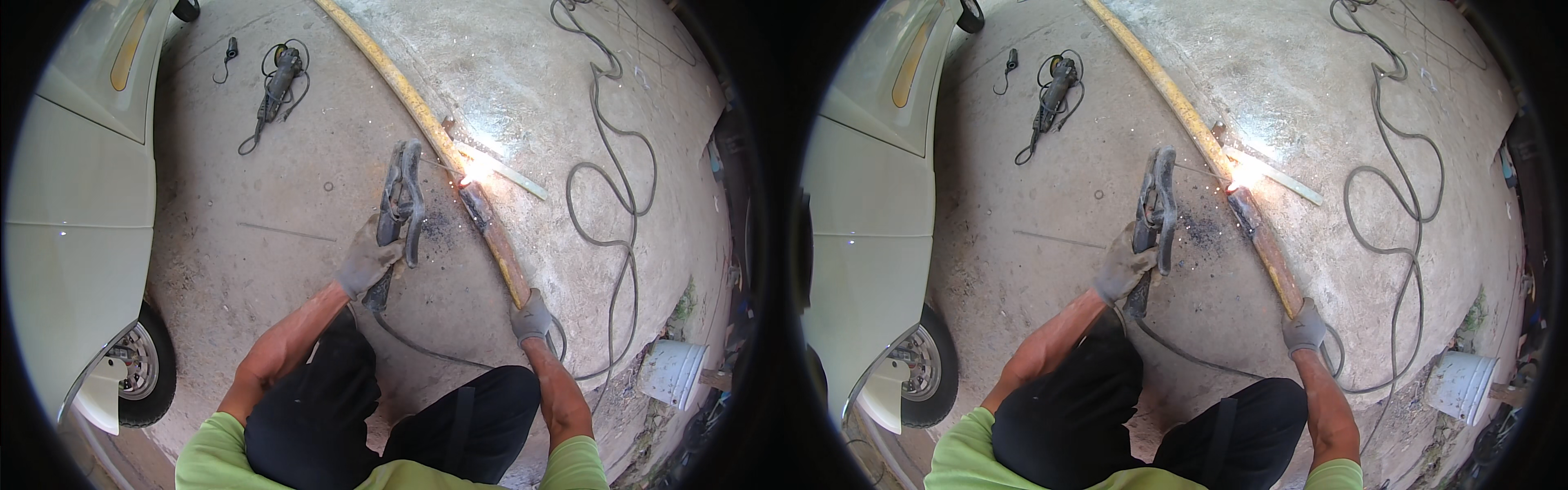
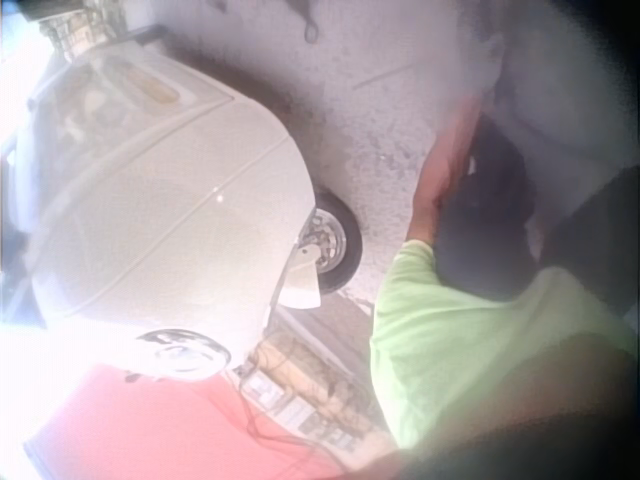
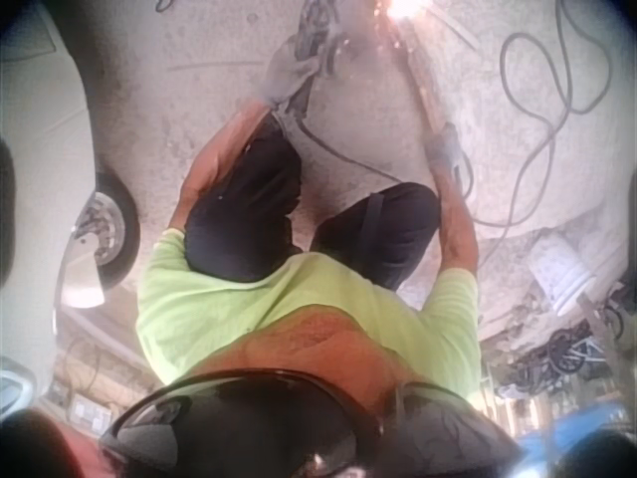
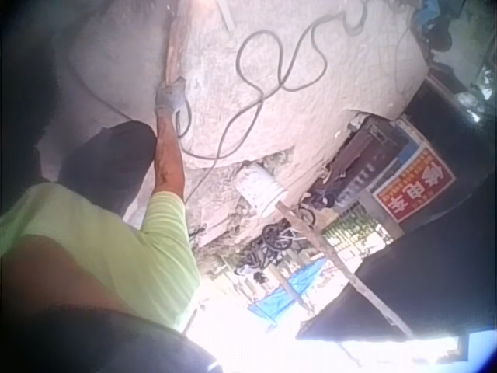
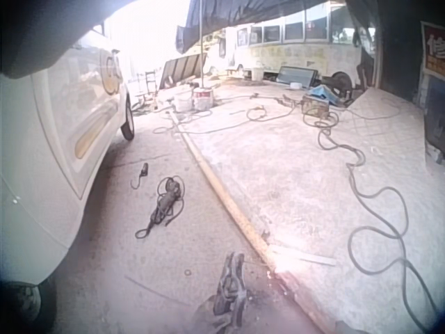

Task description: The person welds a long metal rod on the ground using a welding torch, then hammers the welded section to flatten it. The person repeats welding and hammering actions on the same rod.

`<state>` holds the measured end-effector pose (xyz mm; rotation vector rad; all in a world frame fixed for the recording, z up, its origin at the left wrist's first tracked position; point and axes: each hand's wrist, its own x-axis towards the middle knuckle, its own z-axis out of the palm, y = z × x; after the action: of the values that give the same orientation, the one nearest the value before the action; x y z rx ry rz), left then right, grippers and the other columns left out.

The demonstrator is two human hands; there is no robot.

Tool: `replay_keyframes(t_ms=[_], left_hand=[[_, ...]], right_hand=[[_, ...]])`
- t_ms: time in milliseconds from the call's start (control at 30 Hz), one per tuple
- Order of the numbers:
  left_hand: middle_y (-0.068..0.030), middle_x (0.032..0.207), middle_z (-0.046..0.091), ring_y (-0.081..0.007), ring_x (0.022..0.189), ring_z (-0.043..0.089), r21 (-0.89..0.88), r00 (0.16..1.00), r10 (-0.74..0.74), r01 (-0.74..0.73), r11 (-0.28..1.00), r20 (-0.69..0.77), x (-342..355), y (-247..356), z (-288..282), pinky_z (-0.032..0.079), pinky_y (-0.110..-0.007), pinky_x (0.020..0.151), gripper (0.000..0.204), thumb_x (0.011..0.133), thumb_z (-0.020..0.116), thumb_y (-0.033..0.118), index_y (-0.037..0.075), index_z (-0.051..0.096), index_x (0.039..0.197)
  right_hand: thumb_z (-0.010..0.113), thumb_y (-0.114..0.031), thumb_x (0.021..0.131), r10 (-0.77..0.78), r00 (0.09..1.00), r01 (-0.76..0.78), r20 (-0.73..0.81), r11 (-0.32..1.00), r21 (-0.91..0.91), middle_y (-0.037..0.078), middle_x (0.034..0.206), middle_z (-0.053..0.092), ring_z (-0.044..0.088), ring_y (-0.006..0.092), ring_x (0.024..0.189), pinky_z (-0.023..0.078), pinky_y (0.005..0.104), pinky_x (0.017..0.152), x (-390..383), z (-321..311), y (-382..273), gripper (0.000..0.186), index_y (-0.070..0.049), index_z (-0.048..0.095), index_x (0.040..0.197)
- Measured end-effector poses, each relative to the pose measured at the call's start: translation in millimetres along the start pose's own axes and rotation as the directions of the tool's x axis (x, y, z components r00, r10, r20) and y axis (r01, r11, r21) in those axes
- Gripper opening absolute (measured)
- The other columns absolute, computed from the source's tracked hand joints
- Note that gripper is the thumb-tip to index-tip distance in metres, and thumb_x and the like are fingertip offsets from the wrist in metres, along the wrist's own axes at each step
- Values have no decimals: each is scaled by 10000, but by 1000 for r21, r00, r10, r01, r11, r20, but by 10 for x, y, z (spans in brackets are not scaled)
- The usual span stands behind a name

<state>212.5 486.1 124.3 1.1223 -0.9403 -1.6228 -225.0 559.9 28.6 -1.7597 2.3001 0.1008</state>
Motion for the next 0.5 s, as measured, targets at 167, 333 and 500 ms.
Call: replay_keyframes(t_ms=[167, 333, 500], left_hand=[[-90, 890, 660, -164, 648, 649, -34, 999, 30, -31, 999, -9, -11, -78, -24, 551, -334, 561, 444, 979, 648, 6, -33, 471, 1384], [-87, 885, 655, -163, 641, 651, 37, 1000, 24, -24, 999, 0, 9, -66, -35, 555, -331, 560, 435, 976, 646, 17, -22, 479, 1376], [-83, 883, 650, -165, 639, 654, 35, 1000, 8, -7, 999, -3, -8, -78, -53, 561, -333, 562, 444, 979, 655, 35, -16, 479, 1384]], right_hand=[[811, -335, 867, -10, 1000, 10, 2, 1000, 4, 254, 1091, 747, 746, 465, 981, 596, 555, 855, -8, -4, 1, 557, -44, 594, 1291], [808, -305, 855, -32, 999, 31, -25, 999, -16, 249, 1066, 748, 752, 451, 954, 606, 545, 838, -12, 11, 3, 544, -45, 588, 1278], [814, -364, 874, -31, 999, 31, -11, 1000, 3, 261, 1079, 746, 744, 474, 969, 596, 564, 838, -18, 19, 30, 568, -42, 590, 1284]])
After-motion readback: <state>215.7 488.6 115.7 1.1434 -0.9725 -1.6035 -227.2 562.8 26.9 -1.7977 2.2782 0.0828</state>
